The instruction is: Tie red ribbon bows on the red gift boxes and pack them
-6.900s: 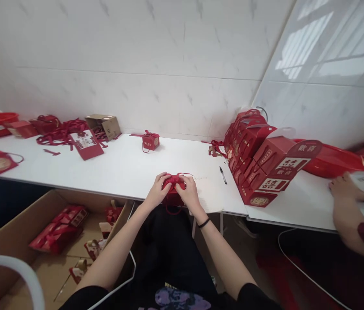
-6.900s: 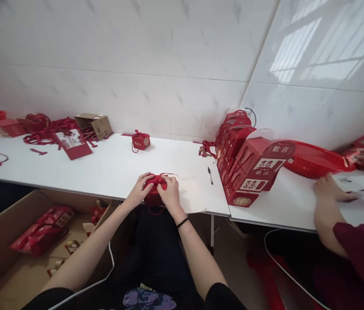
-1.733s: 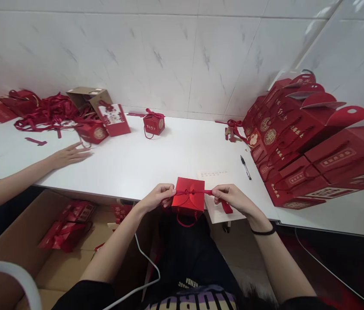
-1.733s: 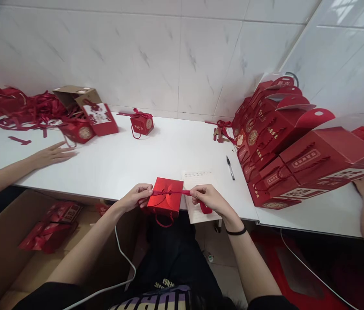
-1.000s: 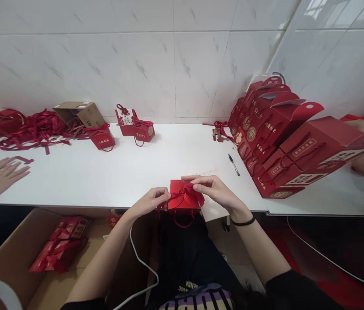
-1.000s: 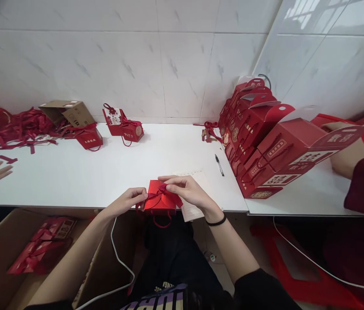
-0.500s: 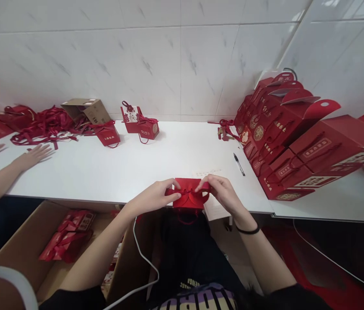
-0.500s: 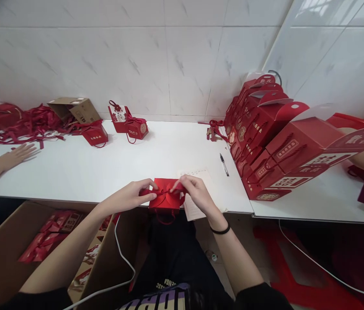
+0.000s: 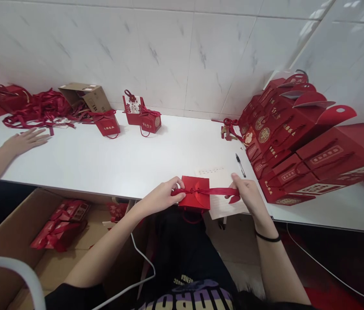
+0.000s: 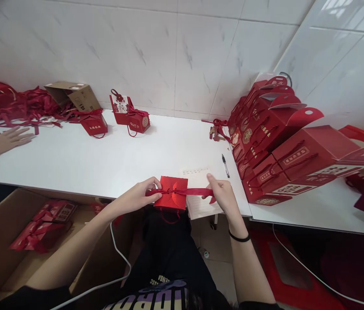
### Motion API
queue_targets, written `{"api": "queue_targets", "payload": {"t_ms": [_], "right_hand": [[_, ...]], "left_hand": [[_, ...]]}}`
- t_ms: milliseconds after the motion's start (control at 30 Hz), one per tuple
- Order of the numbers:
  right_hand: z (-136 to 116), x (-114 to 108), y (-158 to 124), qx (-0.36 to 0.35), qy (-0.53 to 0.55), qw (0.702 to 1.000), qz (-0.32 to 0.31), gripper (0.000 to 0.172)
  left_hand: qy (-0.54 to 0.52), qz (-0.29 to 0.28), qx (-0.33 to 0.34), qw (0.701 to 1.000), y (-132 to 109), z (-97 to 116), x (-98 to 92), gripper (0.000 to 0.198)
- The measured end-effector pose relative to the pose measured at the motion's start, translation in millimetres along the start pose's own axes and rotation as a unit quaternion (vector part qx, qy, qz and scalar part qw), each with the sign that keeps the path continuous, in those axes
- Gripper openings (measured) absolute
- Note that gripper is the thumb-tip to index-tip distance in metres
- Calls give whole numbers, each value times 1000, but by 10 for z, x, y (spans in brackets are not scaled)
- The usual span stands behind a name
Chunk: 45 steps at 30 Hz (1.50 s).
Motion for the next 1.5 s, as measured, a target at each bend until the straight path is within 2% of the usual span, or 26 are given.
{"api": "queue_targets", "payload": {"t_ms": [67,200,300,400,467,633,767,867,933,1000,1067,1133,1233,1333,1500], "right_hand": [[-19,92,-2,-11,-72,997,-31,54],[-55,472,-72,-20,-38,985,-166,42],[-76,596,-127,-12,-56,971,-233,45],[-140,558,-134,-7,-36,969,-244,62],[-174,552,-152,-3,-35,967,-252,65],[-252,571,-223,-25,-159,960,-228,37],[-350,573,-274,-60,-203,959,-190,27],[-381,564,-274,-81,-217,955,-188,22],[-317,586,-270,-53,-188,954,-229,25],[-253,664,-310,-13,-129,944,-303,29],[-285,721,-338,-6,-71,936,-344,31],[-394,732,-309,-38,-26,945,-325,29],[-527,758,-259,-99,23,960,-260,27],[-510,823,-222,-131,29,971,-199,25],[-435,770,-153,-177,5,983,-52,21]], "left_hand": [[-8,2,2,1000,8,6,-2,14],[-12,-2,-3,1000,24,15,-1,11],[-18,-3,-7,1000,22,14,-3,11],[-18,-1,-7,1000,13,20,-5,10],[-16,-1,-4,1000,10,30,-2,9],[-20,-4,-4,1000,11,33,10,10],[-22,3,1,1000,8,40,1,10],[-38,4,-4,999,7,25,4,11],[-48,3,-5,999,9,18,8,11],[-49,5,-4,999,11,16,8,11],[-48,4,-1,999,13,16,16,11],[-47,4,2,999,16,15,25,10],[-41,6,3,999,24,5,30,11],[-25,11,5,1000,29,7,14,11],[60,17,16,998,-2,81,-69,16]]}}
Point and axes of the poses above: each hand's wrist, its own y-axis towards the middle knuckle, its own x-axis out of the palm, z = x × y, the point moved 10 cm from there along y, towards the middle knuckle, and after that the axes turned 11 degrees about y, right-handed, at the moved point
